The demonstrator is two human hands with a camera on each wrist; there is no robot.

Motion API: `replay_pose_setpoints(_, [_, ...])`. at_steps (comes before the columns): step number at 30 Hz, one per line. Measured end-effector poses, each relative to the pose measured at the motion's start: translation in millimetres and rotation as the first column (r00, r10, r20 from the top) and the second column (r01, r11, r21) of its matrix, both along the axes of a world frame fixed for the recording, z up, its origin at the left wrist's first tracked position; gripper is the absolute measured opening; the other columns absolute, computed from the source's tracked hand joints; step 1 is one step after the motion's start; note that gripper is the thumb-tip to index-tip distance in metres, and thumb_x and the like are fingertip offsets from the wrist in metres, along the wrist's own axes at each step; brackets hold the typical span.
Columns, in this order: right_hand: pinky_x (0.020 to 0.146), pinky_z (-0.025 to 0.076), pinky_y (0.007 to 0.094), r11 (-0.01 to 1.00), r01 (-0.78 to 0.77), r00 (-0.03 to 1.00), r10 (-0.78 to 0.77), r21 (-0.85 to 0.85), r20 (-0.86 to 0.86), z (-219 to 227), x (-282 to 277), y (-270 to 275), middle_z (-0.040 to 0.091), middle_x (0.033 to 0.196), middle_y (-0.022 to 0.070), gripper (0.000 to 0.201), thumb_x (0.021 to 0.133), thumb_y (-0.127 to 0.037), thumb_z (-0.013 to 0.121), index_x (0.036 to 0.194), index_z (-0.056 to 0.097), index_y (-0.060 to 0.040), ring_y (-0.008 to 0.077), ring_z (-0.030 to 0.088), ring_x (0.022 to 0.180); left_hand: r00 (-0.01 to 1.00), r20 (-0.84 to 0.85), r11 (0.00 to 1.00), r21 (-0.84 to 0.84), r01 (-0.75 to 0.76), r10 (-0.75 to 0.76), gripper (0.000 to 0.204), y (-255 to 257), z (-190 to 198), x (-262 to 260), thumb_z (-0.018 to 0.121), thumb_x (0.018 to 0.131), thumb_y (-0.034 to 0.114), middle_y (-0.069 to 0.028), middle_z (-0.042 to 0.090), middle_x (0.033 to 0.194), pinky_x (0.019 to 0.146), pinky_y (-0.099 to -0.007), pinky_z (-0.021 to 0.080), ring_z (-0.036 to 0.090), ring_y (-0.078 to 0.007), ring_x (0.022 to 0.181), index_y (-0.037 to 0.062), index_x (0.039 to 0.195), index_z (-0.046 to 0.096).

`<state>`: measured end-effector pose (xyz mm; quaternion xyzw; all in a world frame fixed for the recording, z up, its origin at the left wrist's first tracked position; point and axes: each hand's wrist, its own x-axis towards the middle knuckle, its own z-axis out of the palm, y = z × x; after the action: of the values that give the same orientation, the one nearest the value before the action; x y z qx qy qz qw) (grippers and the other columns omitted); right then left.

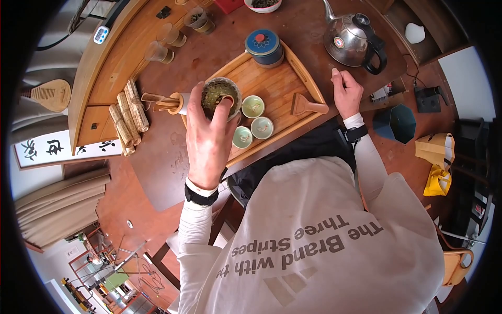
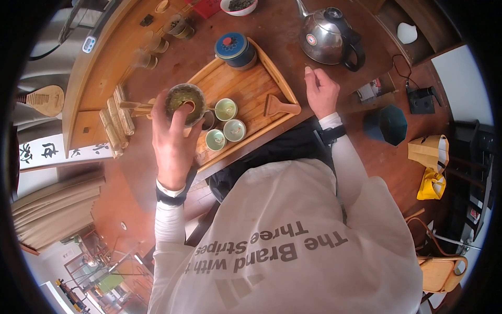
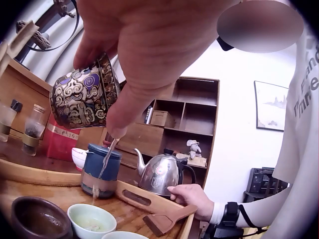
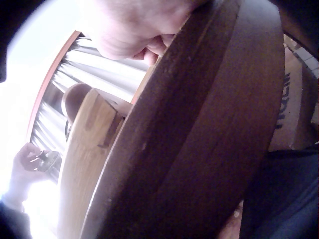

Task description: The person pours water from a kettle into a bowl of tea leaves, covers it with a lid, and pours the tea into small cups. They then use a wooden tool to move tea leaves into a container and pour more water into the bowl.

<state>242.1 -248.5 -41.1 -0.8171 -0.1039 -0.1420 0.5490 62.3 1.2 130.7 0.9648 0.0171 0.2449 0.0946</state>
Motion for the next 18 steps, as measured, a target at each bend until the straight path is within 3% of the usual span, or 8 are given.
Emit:
replay_pose_setpoints(4, [0.061,0.047,0.0305,1.000,0.001,1.000,-0.001,0.009,-0.003,-0.7,0.1,0.0,0.064,0.066,0.0081,0.028,0.099,-0.023,0.067,0.083,0.066,0.0011,0.0114,0.056,0.060,1.000,0.014,1.000,0.017,0.011,-0.011,0.044,1.0,5.1,0.0,0.085,0.068,0.000,-0.0199,0.052,0.139,0.093,-0.0449,0.054,0.058,-0.0404,0.119,0.0077,0.106,0.064])
replay_pose_setpoints(6, [0.061,0.047,0.0305,1.000,-0.001,1.000,0.001,-0.002,-0.005,0.3,-0.2,-0.6,0.064,0.066,0.0080,0.028,0.099,-0.023,0.067,0.083,0.066,0.0011,0.0113,0.056,0.060,0.999,-0.031,0.999,0.043,0.024,-0.022,0.044,2.1,6.5,-1.0,0.083,0.074,0.001,-0.0281,0.045,0.141,0.094,-0.0473,0.056,0.055,-0.0467,0.121,0.0053,0.114,0.064])
replay_pose_setpoints(9, [0.061,0.047,0.0303,1.000,-0.005,1.000,0.005,-0.012,-0.011,1.5,-0.6,-0.6,0.064,0.066,0.0078,0.029,0.099,-0.023,0.067,0.083,0.066,0.0010,0.0111,0.056,0.060,1.000,0.011,1.000,0.026,-0.004,0.004,0.044,0.8,4.2,0.9,0.085,0.068,0.000,-0.0204,0.052,0.139,0.093,-0.0452,0.054,0.057,-0.0410,0.119,0.0076,0.106,0.064])
replay_pose_setpoints(12, [0.061,0.047,0.0300,1.000,-0.004,1.000,0.004,-0.005,-0.010,0.6,-0.2,-0.2,0.064,0.066,0.0076,0.029,0.099,-0.023,0.067,0.083,0.066,0.0009,0.0108,0.056,0.060,0.999,-0.035,0.999,0.033,0.024,-0.022,0.044,1.9,1.3,0.1,0.083,0.074,0.001,-0.0278,0.045,0.141,0.093,-0.0467,0.056,0.056,-0.0455,0.120,0.0063,0.113,0.065])
replay_pose_setpoints(16, [0.060,0.047,0.0295,1.000,-0.008,1.000,0.008,-0.002,0.010,0.1,-0.1,-0.3,0.063,0.066,0.0070,0.029,0.099,-0.023,0.067,0.083,0.065,0.0011,0.0098,0.055,0.060,0.998,-0.051,0.999,0.030,0.032,-0.030,0.044,3.3,-7.1,0.7,0.083,0.074,0.001,-0.0277,0.045,0.141,0.091,-0.0463,0.056,0.057,-0.0445,0.119,0.0064,0.113,0.065])
replay_pose_setpoints(18, [0.060,0.047,0.0293,1.000,-0.012,1.000,0.012,-0.008,-0.008,-0.4,0.2,-1.3,0.063,0.065,0.0068,0.029,0.099,-0.023,0.067,0.083,0.065,0.0013,0.0093,0.054,0.060,0.999,-0.036,1.000,-0.025,0.012,-0.013,0.042,3.1,-12.5,1.7,0.085,0.071,0.003,-0.0229,0.050,0.141,0.095,-0.0465,0.054,0.058,-0.0430,0.120,0.0073,0.108,0.064])
